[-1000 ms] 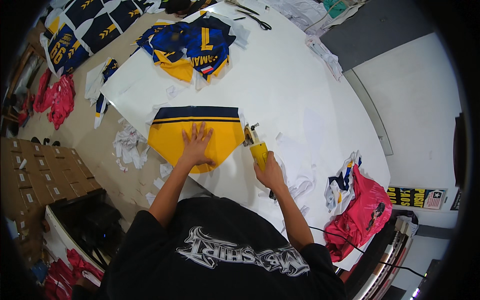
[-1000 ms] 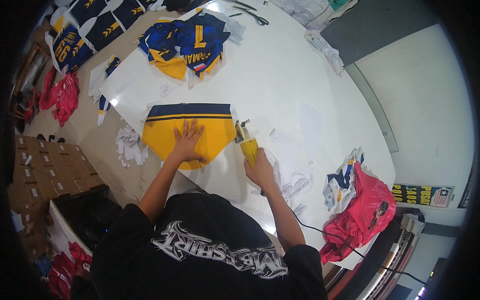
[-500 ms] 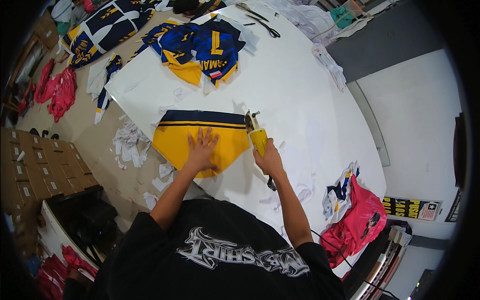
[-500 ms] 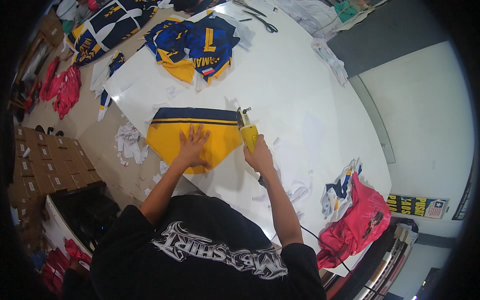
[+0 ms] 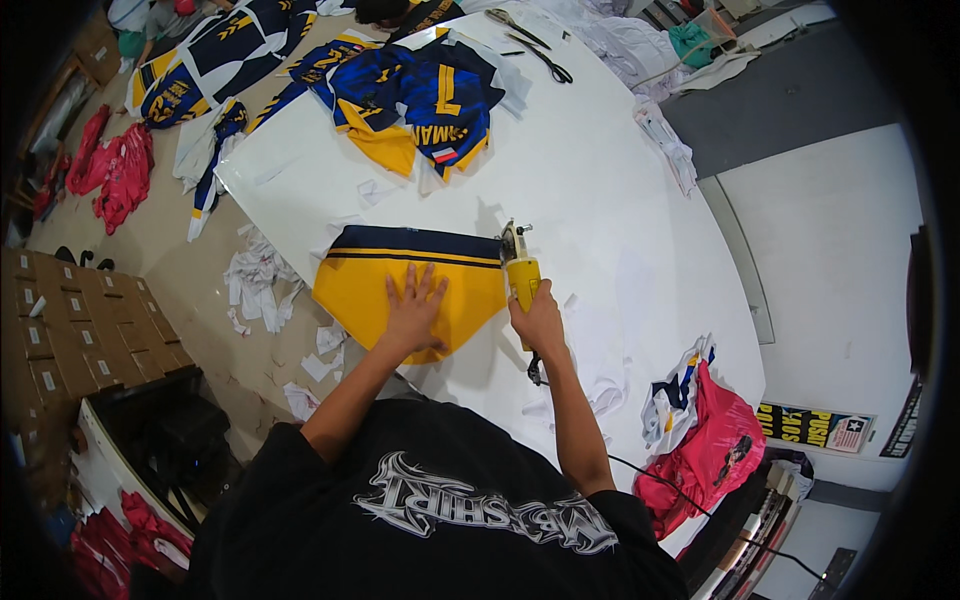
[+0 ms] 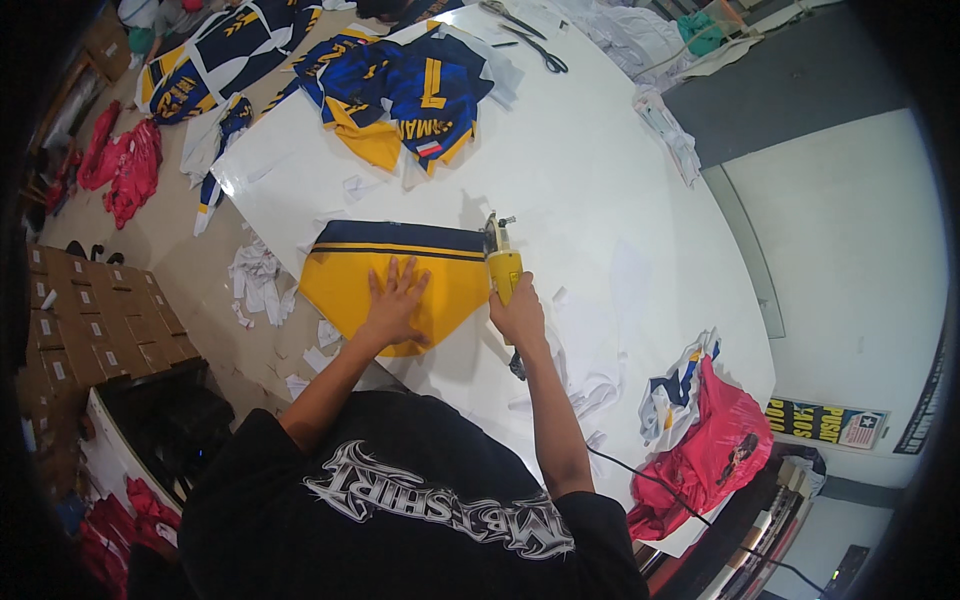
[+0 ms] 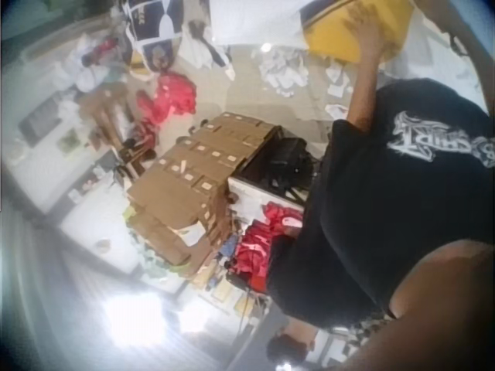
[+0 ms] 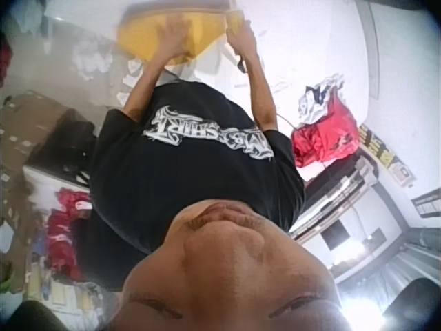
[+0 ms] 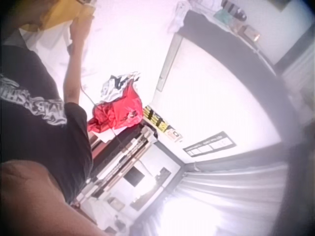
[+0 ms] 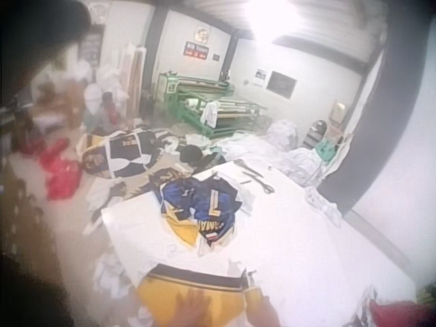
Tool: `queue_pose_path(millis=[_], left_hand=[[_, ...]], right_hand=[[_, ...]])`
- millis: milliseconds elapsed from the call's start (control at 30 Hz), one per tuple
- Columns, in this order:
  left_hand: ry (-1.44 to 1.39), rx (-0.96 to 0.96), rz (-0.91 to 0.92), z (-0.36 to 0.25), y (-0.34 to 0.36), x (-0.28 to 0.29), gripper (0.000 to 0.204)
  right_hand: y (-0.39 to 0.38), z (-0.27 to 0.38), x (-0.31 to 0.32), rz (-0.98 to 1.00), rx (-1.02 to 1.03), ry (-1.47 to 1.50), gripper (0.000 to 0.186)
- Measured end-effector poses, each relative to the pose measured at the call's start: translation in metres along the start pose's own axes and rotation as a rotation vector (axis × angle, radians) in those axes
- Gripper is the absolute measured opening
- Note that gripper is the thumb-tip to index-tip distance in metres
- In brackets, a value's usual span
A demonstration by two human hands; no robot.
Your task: The person uses a yellow electric fabric cutter to cut a large piece of white fabric on a table. They then cut a blue and yellow sports jersey, following the contours of the design. The person handles the fabric and jersey, adjusting their positions on the table while cutting.
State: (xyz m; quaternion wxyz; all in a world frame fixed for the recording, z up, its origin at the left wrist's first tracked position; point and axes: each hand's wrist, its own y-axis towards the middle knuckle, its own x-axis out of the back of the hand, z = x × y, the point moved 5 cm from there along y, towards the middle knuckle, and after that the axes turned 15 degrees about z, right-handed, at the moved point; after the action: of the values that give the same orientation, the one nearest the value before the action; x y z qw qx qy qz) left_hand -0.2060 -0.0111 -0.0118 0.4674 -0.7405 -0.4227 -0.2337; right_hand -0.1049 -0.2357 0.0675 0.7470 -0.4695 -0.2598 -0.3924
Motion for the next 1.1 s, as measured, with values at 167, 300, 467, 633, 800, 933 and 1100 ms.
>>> queue_pose_path(millis=[167, 300, 467, 633, 800, 933, 1100], left_hand=[[0.045, 0.009, -0.007, -0.001, 0.001, 0.003, 0.135], [0.030, -0.016, -0.044, -0.001, -0.001, 0.005, 0.127], [0.115, 0.062, -0.151, 0.016, -0.029, 0.031, 0.084], [-0.040, -0.105, 0.022, 0.035, -0.007, 0.005, 0.031], [-0.242, -0.325, -0.052, 0.059, 0.015, 0.050, 0.016], [-0.243, -0.215, -0.358, 0.063, 0.018, 0.214, 0.026], [0.066, -0.219, -0.682, 0.055, 0.037, 0.306, 0.070]], right_hand=[[0.011, 0.010, 0.003, -0.070, -0.022, -0.002, 0.054], [0.016, 0.007, 0.002, -0.137, 0.012, 0.085, 0.056], [-0.014, -0.023, -0.008, -0.177, -0.107, 0.219, 0.055], [-0.068, -0.051, -0.023, -0.282, -0.284, 0.393, 0.057], [-0.123, -0.061, -0.037, -0.369, -0.439, 0.708, 0.048], [-0.173, -0.067, -0.046, -0.538, -0.500, 0.711, 0.047], [-0.220, -0.066, -0.063, -0.713, -0.554, 0.779, 0.044]])
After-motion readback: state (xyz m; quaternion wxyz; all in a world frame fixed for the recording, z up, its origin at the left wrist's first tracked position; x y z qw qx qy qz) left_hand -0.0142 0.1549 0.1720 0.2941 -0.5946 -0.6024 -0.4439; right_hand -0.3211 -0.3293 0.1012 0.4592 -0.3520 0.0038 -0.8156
